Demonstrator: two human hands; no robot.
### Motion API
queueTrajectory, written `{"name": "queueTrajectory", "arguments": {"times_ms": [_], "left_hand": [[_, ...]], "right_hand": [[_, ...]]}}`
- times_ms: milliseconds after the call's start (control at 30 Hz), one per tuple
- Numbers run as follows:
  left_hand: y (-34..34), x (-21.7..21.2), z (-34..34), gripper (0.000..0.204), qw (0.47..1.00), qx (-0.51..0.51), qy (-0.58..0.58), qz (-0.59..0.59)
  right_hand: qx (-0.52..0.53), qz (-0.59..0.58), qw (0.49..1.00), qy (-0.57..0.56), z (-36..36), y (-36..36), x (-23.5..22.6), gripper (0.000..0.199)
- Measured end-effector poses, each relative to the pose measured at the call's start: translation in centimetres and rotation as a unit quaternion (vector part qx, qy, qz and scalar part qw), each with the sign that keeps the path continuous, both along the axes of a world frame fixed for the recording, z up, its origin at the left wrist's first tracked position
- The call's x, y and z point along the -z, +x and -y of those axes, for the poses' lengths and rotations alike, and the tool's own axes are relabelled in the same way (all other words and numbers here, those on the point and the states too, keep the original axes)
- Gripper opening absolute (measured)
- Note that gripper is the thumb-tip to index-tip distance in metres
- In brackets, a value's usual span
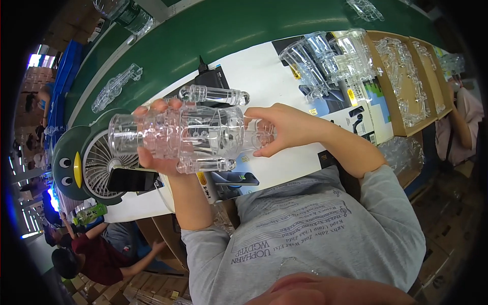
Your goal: Apply adhesive from a squeeze bottle to plastic parts and assemble them into larger products on a production line.
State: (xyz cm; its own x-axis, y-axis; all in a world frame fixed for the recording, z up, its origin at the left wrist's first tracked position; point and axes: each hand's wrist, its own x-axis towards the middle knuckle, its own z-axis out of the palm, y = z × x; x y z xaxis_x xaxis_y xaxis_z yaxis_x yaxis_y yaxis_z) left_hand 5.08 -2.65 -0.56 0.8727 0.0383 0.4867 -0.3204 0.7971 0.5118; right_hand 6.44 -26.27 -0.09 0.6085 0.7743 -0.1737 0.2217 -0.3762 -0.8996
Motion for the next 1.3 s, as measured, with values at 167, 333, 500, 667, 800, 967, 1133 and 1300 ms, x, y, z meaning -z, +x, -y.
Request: {"name": "queueTrajectory", "arguments": {"times_ms": [167, 333, 500, 667, 800, 967, 1133, 1300], "left_hand": [[-2.6, -2.9, 0.3, 0.073, 0.997, -0.057, 0.056, 0.023], [-4.4, -5.7, 2.6, 0.076, 0.968, -0.137, 0.184, 0.101], [-5.3, -7.5, 2.3, 0.076, 0.959, -0.031, 0.177, 0.218], [-7.5, -8.0, 6.5, 0.08, 0.95, -0.266, 0.132, 0.093], [-6.9, -8.6, 5.7, 0.066, 0.934, -0.154, 0.223, 0.231], [-6.2, -8.0, 5.4, 0.078, 0.942, -0.173, 0.197, 0.21], [-6.0, -7.5, 5.6, 0.065, 0.948, -0.22, 0.16, 0.165], [-5.0, -7.1, 4.6, 0.075, 0.96, -0.173, 0.125, 0.181]], "right_hand": [[0.025, 0.114, 0.988, 0.1, 0.1, -0.5, 0.9, 0.058], [0.03, 0.211, 0.97, 0.12, 0.0, -1.3, 1.6, 0.06], [-0.024, 0.157, 0.976, 0.148, -0.7, -3.0, 0.8, 0.058], [0.027, 0.182, 0.966, 0.18, -1.4, -3.7, 1.8, 0.05], [0.03, 0.182, 0.964, 0.194, -0.8, -4.0, 0.8, 0.048], [-0.006, 0.144, 0.97, 0.197, -0.5, -3.1, 0.7, 0.05], [0.003, 0.151, 0.978, 0.146, -0.5, -3.0, 0.7, 0.054], [0.075, 0.204, 0.971, 0.103, -0.8, -3.5, -0.3, 0.054]]}}
